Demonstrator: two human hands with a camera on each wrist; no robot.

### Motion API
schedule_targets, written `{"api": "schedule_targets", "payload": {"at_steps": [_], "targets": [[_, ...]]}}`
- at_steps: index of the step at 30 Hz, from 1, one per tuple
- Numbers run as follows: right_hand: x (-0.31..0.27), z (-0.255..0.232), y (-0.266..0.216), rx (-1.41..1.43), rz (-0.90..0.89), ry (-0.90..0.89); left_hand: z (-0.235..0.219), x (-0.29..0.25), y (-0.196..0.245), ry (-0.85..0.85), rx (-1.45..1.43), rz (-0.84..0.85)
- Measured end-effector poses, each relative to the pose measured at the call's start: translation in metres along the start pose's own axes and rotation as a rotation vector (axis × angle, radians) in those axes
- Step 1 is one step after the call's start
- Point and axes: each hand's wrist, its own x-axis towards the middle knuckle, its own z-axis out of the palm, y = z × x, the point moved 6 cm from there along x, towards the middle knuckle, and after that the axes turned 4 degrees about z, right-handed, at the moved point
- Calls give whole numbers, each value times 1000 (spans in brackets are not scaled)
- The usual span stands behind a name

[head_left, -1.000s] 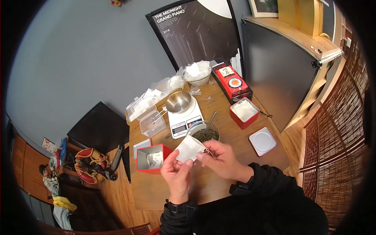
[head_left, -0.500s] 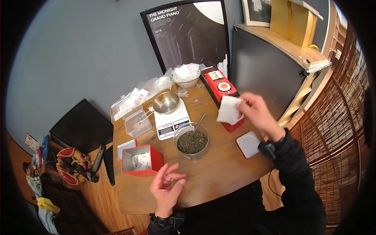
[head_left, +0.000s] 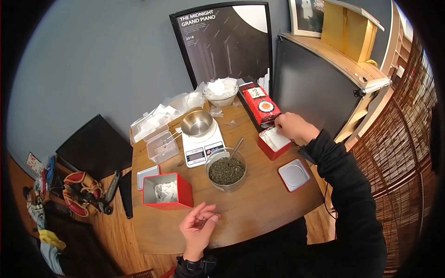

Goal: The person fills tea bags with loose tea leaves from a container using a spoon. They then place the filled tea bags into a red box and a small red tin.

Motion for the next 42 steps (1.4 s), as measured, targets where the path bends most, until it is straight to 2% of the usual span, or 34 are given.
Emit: {"api": "schedule_targets", "payload": {"at_steps": [1, 6, 8, 12, 14, 17, 19, 21, 24, 25, 27, 28, 30, 31, 33, 34, 36, 42], "targets": [[-2, -3, -8, -198, -31, 150, -1, -1, 0, 13, 3, -5], [-13, -1, -7, -237, 34, 200, -8, -7, 4, 68, 50, -24], [-21, -10, -8, -121, 36, 246, -12, -10, 8, 50, 45, -17], [-33, -17, -12, -75, -22, 300, -22, -17, 15, 78, 57, 14], [-40, -20, -24, 9, -132, 366, -31, -22, 20, 95, 121, 45], [-46, -13, -52, 95, -283, 254, -47, -25, 33, 173, 218, 91], [-43, -5, -58, 84, -317, 262, -58, -19, 49, 241, 275, 111], [-34, 5, -51, -21, -214, 147, -70, -6, 68, 301, 324, 135], [-26, 16, -40, -22, -193, 111, -86, 23, 99, 333, 583, 245], [-24, 20, -36, -29, -166, 76, -92, 36, 107, 342, 587, 251], [-19, 24, -33, -2, -149, 56, -86, 64, 123, 144, 921, 316], [-18, 25, -32, 11, -110, 15, -87, 75, 127, 154, 923, 323], [-17, 25, -34, 21, -78, -20, -79, 98, 111, -104, 1047, 142], [-16, 25, -34, 29, -48, -43, -80, 108, 108, -96, 1049, 147], [-15, 24, -36, 30, -27, -61, -78, 122, 74, -373, 1219, -128], [-17, 23, -36, 39, -14, -51, -77, 128, 69, -363, 1220, -123], [-20, 21, -39, 41, -5, -38, -73, 132, 47, -561, 1428, -270], [-26, 22, -28, 88, 24, 1, -67, 141, 24, -680, 1587, -382]]}}
